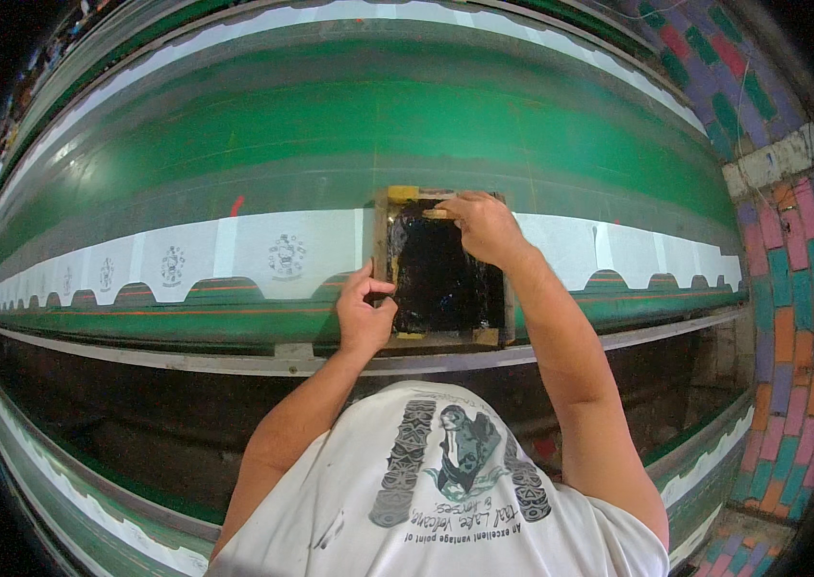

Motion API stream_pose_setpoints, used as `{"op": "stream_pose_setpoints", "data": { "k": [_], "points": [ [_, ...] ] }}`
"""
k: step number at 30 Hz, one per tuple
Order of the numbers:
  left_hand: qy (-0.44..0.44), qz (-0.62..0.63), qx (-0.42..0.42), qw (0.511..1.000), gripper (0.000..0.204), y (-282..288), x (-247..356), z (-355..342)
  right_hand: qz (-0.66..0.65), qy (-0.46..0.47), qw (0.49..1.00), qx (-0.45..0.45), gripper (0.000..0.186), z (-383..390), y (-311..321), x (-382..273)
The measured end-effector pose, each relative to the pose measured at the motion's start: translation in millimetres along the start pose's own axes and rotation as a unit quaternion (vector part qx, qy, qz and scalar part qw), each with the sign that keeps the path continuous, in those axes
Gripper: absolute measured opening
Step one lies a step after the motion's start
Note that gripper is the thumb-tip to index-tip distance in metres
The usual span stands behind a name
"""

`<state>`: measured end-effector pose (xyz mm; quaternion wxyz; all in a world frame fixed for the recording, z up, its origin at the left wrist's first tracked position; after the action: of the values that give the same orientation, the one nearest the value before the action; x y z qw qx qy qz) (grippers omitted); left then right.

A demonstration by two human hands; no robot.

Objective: The person uses a squeegee to spread ink across a screen printing frame held over a long white sheet on a green conveyor. The person repeatedly wipes the screen surface and adjusts the frame position along the conveyor.

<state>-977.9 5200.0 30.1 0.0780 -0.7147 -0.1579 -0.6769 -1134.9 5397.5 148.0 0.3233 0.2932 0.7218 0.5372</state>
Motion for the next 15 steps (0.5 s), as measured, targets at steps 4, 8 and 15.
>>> {"op": "stream_pose_setpoints", "data": {
  "k": [4, 8, 15],
  "points": [
    [-0.017, 0.000, 0.009, 1.000, 0.018, 2.0, -3.6, 1.6, -0.014, 0.004, 0.997, -0.073, 0.047, 16.2, -4.2, -17.9],
    [-0.017, 0.003, 0.006, 1.000, 0.019, 0.2, -0.5, 2.2, -0.019, 0.051, 0.996, -0.064, 0.052, 52.7, 2.1, -49.0],
    [-0.035, 0.002, 0.007, 0.999, 0.027, -2.6, 4.4, 4.2, -0.020, 0.033, 0.998, -0.051, 0.053, 114.5, 22.3, -99.3]
  ]
}}
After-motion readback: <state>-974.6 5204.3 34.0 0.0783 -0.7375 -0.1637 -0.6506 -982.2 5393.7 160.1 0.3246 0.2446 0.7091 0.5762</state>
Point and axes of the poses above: each hand's wrist, its own z-axis away from the middle knuckle, its own y-axis out of the back of the hand, x = y × z, the point moved 10 cm from there along -z, towards the middle knuckle, and after that the axes turned 10 degrees about z, right-handed, at the moved point
